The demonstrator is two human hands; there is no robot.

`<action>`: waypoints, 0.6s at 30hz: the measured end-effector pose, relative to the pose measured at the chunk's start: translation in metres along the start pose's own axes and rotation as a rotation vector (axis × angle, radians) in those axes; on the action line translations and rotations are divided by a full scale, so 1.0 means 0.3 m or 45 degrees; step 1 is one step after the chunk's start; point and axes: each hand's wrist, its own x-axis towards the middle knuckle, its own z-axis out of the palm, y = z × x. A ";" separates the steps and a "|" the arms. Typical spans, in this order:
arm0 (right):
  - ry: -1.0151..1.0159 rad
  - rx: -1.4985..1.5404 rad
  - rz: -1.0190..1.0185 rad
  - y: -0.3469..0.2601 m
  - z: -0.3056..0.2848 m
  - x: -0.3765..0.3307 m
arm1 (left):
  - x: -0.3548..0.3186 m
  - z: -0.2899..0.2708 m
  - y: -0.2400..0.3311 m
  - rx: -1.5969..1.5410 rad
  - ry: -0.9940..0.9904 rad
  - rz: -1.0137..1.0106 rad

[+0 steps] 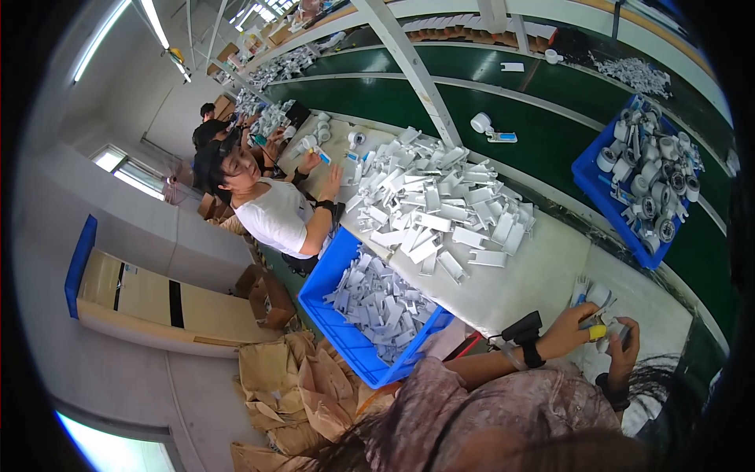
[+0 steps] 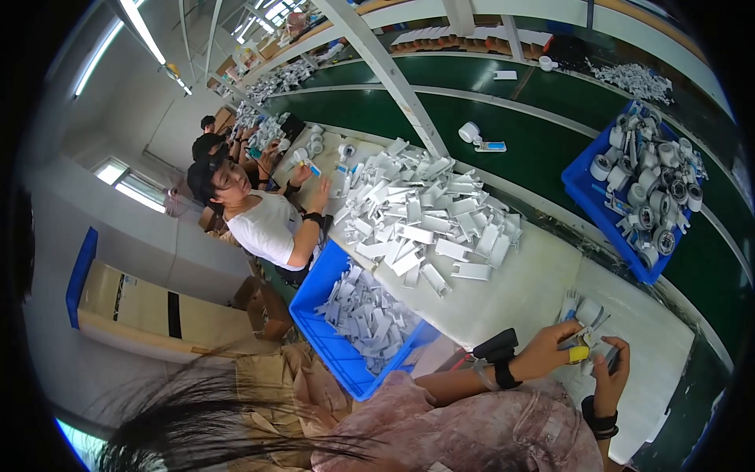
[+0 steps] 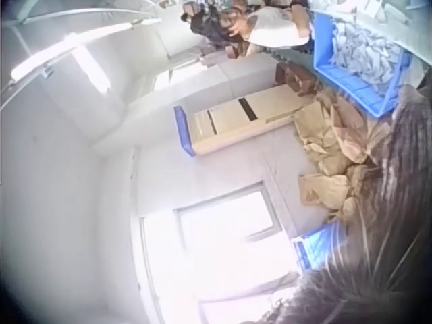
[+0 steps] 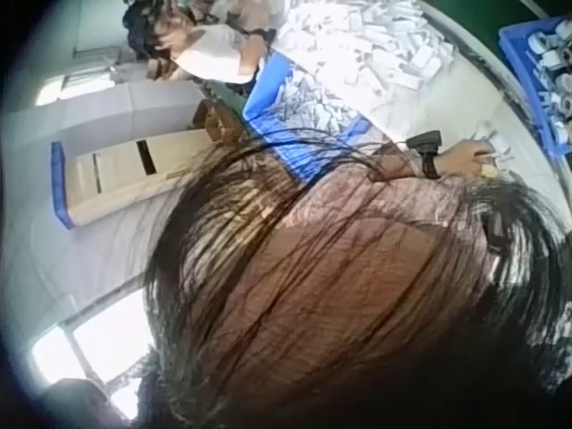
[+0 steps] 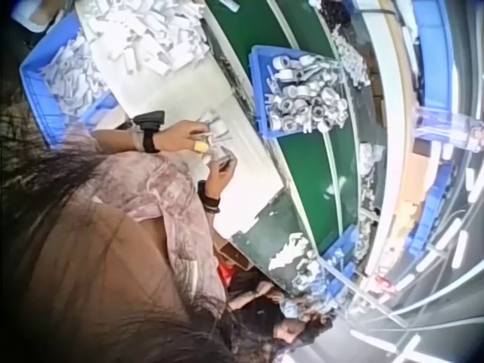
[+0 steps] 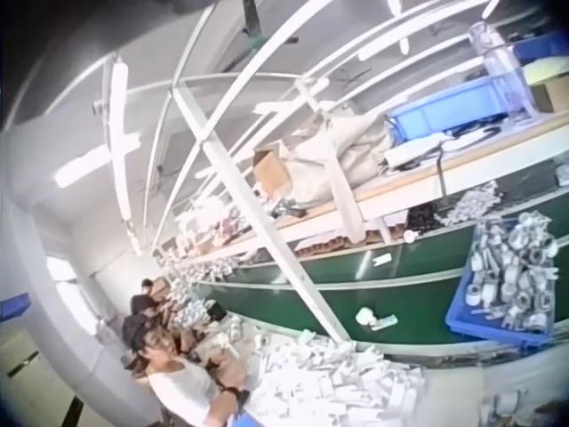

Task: The person assembles a handheld fan by connecting a motor and battery with wires, inserting them into a plastic housing, and snapping on a white cover. They repeat this process with a second fan before placing the completed units into a blue bin.

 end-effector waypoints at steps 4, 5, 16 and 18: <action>-0.021 -0.048 -0.013 -0.021 0.012 0.007 | 0.004 -0.010 0.016 -0.015 -0.015 -0.013; -0.010 -0.038 -0.050 -0.010 0.016 0.011 | 0.004 -0.011 0.016 -0.015 -0.011 -0.012; 0.042 -0.021 0.035 -0.029 0.001 -0.034 | -0.003 0.029 -0.035 -0.082 0.017 -0.008; 0.108 -0.225 -0.101 0.008 -0.039 -0.052 | -0.005 0.030 -0.045 -0.013 -0.001 -0.004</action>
